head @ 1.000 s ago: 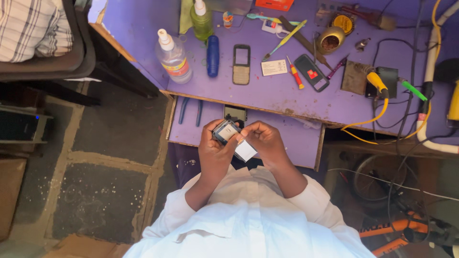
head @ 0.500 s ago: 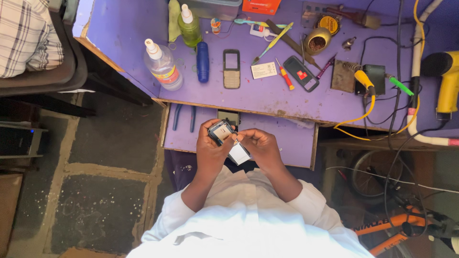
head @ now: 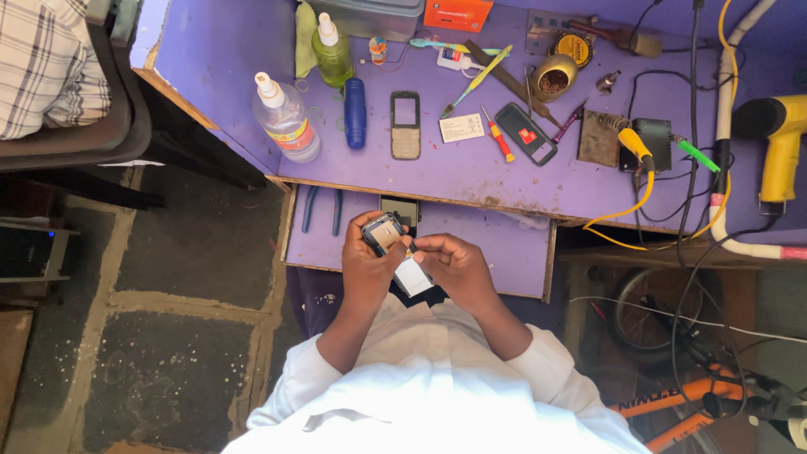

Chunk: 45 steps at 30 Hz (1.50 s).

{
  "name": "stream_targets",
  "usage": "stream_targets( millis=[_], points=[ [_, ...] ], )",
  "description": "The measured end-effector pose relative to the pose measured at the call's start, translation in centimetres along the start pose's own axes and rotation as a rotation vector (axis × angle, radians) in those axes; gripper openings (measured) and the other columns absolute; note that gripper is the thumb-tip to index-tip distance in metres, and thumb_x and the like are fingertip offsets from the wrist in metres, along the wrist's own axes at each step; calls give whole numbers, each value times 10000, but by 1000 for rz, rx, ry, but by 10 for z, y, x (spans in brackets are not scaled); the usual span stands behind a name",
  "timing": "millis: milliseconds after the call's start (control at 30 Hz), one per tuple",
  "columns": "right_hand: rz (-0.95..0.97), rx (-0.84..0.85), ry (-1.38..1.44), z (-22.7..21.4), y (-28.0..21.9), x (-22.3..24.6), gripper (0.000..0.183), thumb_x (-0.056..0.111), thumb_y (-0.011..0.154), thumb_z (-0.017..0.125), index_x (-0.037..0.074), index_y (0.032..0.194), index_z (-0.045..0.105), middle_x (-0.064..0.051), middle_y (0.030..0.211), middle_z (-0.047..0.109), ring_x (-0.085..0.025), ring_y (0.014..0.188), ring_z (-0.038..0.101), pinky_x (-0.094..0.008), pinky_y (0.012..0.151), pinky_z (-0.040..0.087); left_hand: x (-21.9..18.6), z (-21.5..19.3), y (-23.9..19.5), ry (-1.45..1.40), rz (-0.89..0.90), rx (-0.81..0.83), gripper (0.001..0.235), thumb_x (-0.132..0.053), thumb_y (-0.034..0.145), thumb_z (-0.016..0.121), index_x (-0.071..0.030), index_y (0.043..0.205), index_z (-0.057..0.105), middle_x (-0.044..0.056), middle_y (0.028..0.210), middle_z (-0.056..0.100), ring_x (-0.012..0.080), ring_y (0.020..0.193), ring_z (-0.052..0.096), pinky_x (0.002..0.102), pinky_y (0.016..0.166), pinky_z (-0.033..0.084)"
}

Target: The person disassembles a mobile phone, removes the back cover, and inspects the internal components. They then handle a second mobile phone, open its back cover, and place it on the workbench.

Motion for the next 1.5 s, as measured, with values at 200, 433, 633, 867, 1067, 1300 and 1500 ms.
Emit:
stream_targets(
  millis=[200, 433, 633, 867, 1067, 1300, 1500],
  points=[
    [-55, 4, -99, -6, -7, 8, 208, 31, 1001, 636, -6, 1193, 706, -27, 962, 738, -29, 795, 617, -201, 673, 515, 8, 0, 4, -64, -119, 34, 535, 36, 872, 735, 2, 1317, 439, 158, 1117, 696, 168, 1016, 690, 297, 862, 610],
    [-131, -66, -275, -15, -10, 8, 160, 44, 1003, 644, 2, 1132, 729, -56, 953, 784, -54, 822, 681, -215, 701, 560, 14, 2, 1, -118, -133, 112, 531, 21, 909, 709, 4, 1355, 421, 164, 1167, 685, 173, 1080, 668, 305, 921, 584],
    [-175, -85, -246, -21, -3, 6, 118, 15, 1029, 629, -10, 1111, 711, -42, 989, 735, -57, 890, 639, -222, 793, 549, 10, 5, 6, -97, -129, 120, 528, 12, 917, 718, -3, 1361, 433, 163, 1174, 678, 202, 1090, 683, 327, 958, 579],
    [-379, -83, -322, -11, -25, 35, 99, -23, 1019, 664, -28, 1116, 686, -89, 1120, 714, -109, 986, 680, -250, 847, 570, 1, 4, 4, -221, -125, 55, 501, 35, 923, 718, 0, 1342, 444, 191, 1181, 679, 260, 1083, 707, 381, 952, 608],
    [-356, -90, -197, -4, -31, 56, 109, -22, 1030, 666, -29, 1139, 657, -106, 1155, 701, -138, 1027, 707, -287, 904, 597, -18, 18, -2, -280, -77, 99, 460, 33, 956, 720, 0, 1330, 455, 196, 1181, 675, 268, 1096, 710, 399, 944, 632],
    [-261, -66, -74, -12, -29, 45, 107, -40, 1014, 668, -41, 1113, 627, -130, 1146, 702, -142, 1018, 697, -290, 892, 591, -25, 24, -6, -289, -67, 114, 431, 26, 975, 710, 4, 1330, 466, 201, 1191, 679, 259, 1098, 712, 398, 949, 637],
    [2, 60, 212, -26, -16, 24, 98, -74, 969, 688, -26, 1024, 622, -137, 1069, 725, -153, 951, 700, -298, 837, 597, -30, 27, -13, -179, 6, 166, 410, 0, 1009, 709, 3, 1337, 464, 202, 1202, 693, 246, 1117, 717, 375, 955, 640]
  ],
)
Point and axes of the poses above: each hand's wrist, its own y-axis towards the middle knuckle, its own z-axis out of the palm, x = y × z, the point moved 6 cm from there along y, towards the middle knuckle
